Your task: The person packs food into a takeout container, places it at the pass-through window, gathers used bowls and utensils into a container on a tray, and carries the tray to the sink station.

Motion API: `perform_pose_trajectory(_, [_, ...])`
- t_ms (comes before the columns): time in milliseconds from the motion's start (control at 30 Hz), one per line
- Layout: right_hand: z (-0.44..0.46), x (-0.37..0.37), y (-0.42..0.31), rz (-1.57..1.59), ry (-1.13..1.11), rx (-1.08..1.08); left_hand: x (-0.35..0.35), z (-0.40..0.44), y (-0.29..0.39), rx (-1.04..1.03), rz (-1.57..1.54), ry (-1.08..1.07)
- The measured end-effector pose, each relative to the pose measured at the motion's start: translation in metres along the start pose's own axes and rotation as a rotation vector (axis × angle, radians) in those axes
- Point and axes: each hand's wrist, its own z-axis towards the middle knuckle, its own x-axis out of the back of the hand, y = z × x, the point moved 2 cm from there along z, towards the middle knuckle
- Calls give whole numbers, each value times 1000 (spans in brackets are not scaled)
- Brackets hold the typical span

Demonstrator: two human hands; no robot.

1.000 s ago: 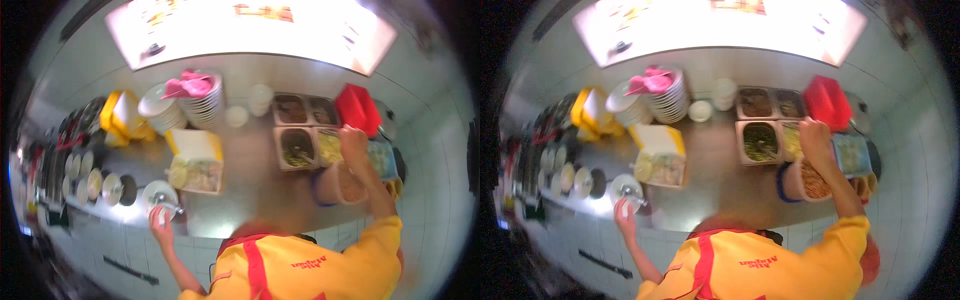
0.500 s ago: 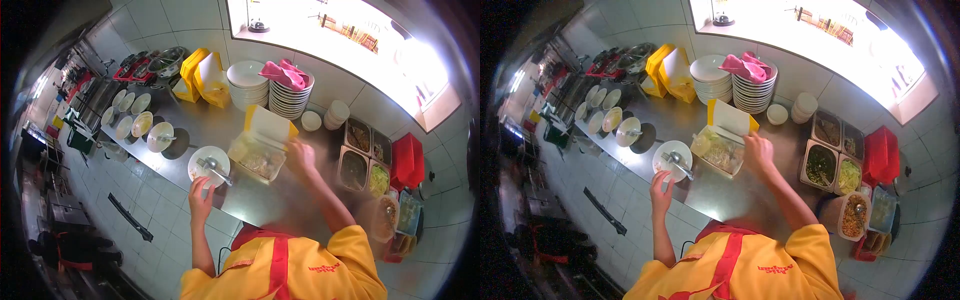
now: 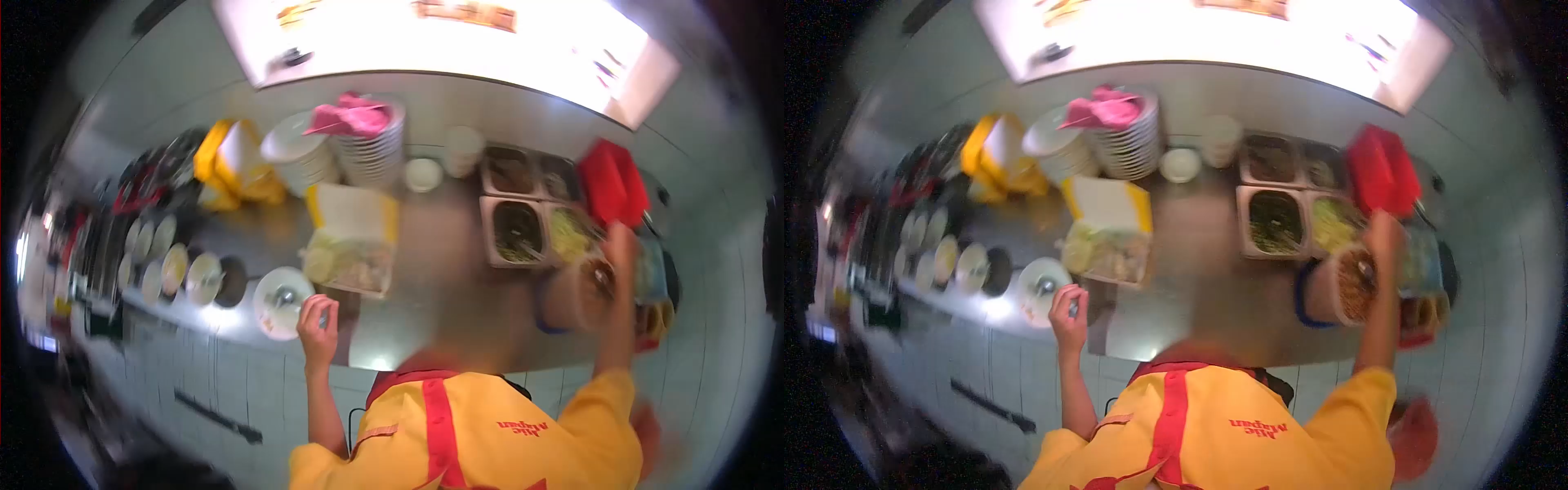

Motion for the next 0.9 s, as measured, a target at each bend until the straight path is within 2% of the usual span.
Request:
perform_pose_trajectory(67, [27,-43,9,63,-45,10,-23,14,17,-83,-9,-43])
perform_pose_trajectory(100, [41,-63,16,62,-148,-9,-33,18,23,-135,-57,-91])
perform_pose_trajectory(133, [35,-55,13,140,-177,3,-40,22,25,-160,-66,-121])
perform_pose_trajectory(200, [37,-74,32,439,-138,123,-55,28,36,-224,-98,-194])
perform_pose_trajectory(267, [25,-58,42,670,-145,70,-66,34,45,-167,-89,-269])
perform_pose_trajectory(333, [15,-61,65,969,111,54,-80,37,44,-239,-89,-364])
perform_pose_trajectory(367, [-3,-52,76,967,125,-6,-91,37,46,-261,-69,-405])
perform_pose_trajectory(400, [-29,-22,83,1017,363,3,-102,36,54,-287,-83,-444])
perform_pose_trajectory(433, [-59,1,91,1049,607,25,-109,31,63,-204,-82,-479])
perform_pose_trajectory(467, [-88,7,109,938,822,-69,-116,24,70,-111,-70,-506])
perform_pose_trajectory(500, [-117,4,129,819,1026,-152,-124,15,75,-117,-67,-521])
perform_pose_trajectory(533, [-146,-8,145,677,1327,-319,-134,4,83,-175,-89,-594])
perform_pose_trajectory(567, [-179,-46,171,883,1341,-622,-145,-9,92,-229,-109,-660])
perform_pose_trajectory(600, [-209,-93,204,643,1430,-750,-154,-26,105,-261,-129,-669])
perform_pose_trajectory(633, [-235,-142,235,755,1465,-919,-162,-47,111,-230,-137,-708])
perform_pose_trajectory(667, [-256,-178,251,526,1307,-1138,-169,-69,117,-197,-147,-732])
perform_pose_trajectory(700, [-288,-267,282,505,1157,-1268,-174,-92,126,-184,-138,-750])
perform_pose_trajectory(733, [-320,-356,296,408,726,-1179,-175,-111,134,-161,-126,-763])
perform_pose_trajectory(767, [-351,-439,306,293,377,-992,-174,-128,135,-130,-95,-703])
perform_pose_trajectory(800, [-338,-454,305,239,-18,-737,-174,-150,135,-92,-35,-722])
perform_pose_trajectory(833, [-309,-414,277,817,292,-1103,-179,-169,140,-48,19,-734])
perform_pose_trajectory(900, [-295,-416,275,880,160,-1184,-178,-193,148,35,4,-568])
